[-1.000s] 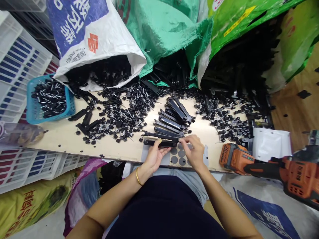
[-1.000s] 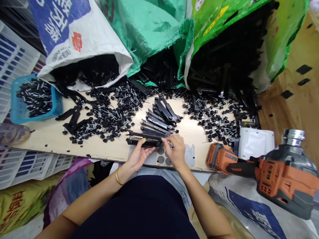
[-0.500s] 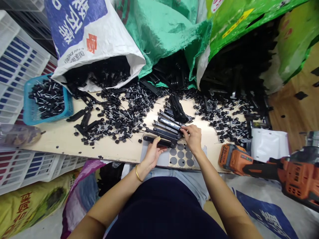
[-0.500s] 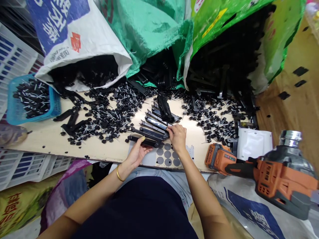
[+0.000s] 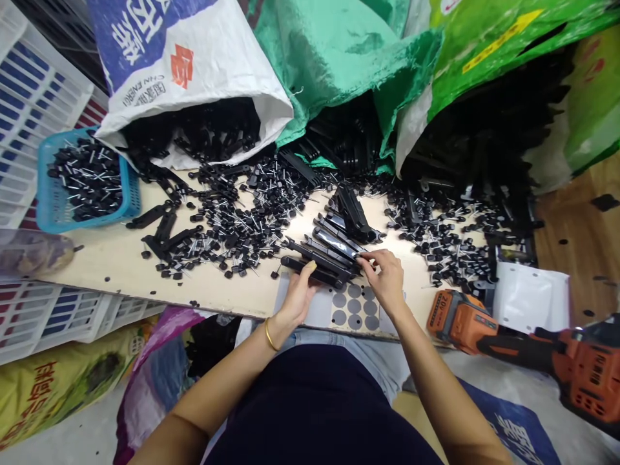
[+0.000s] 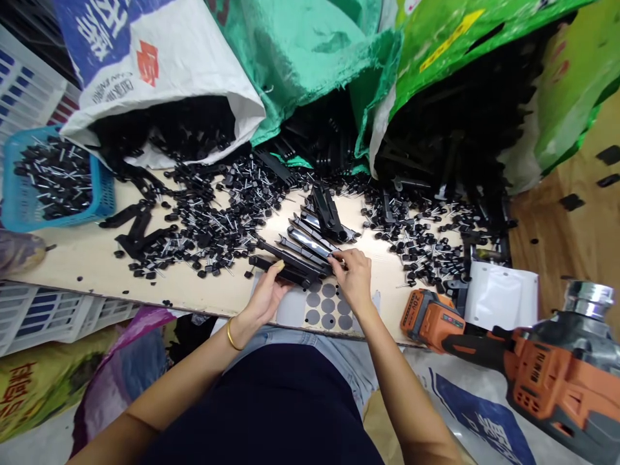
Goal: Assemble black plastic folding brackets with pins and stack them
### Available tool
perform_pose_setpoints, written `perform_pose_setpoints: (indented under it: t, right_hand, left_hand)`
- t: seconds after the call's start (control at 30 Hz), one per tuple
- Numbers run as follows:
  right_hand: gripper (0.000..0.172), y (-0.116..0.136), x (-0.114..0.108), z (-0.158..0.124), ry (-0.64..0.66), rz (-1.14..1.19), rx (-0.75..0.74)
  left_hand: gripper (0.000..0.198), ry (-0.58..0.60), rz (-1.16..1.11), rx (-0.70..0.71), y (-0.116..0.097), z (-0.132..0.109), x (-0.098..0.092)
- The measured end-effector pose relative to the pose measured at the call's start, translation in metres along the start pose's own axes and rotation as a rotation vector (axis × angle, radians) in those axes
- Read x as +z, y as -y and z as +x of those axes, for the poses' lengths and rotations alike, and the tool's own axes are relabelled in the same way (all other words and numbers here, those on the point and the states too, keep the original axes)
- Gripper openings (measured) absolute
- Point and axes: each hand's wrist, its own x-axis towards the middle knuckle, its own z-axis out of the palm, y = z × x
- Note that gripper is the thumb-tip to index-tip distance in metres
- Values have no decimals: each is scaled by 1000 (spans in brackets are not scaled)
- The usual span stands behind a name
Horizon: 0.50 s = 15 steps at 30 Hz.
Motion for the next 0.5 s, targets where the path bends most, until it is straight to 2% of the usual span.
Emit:
perform_pose_setpoints:
  t: [0.2,0.37,0.5]
  right_hand:
    - [18,6,1,-27,111,93,-125]
    - [9,6,9,-28,117,37,-193]
    - [14,8,5,-26,139,69,-219]
  left_hand:
    - [19,-33,-15,0,0,2,-4]
    - [15,-42,-72,-31,-1,4,-4]
    - [14,-65,-80,-49,-3,5,-3]
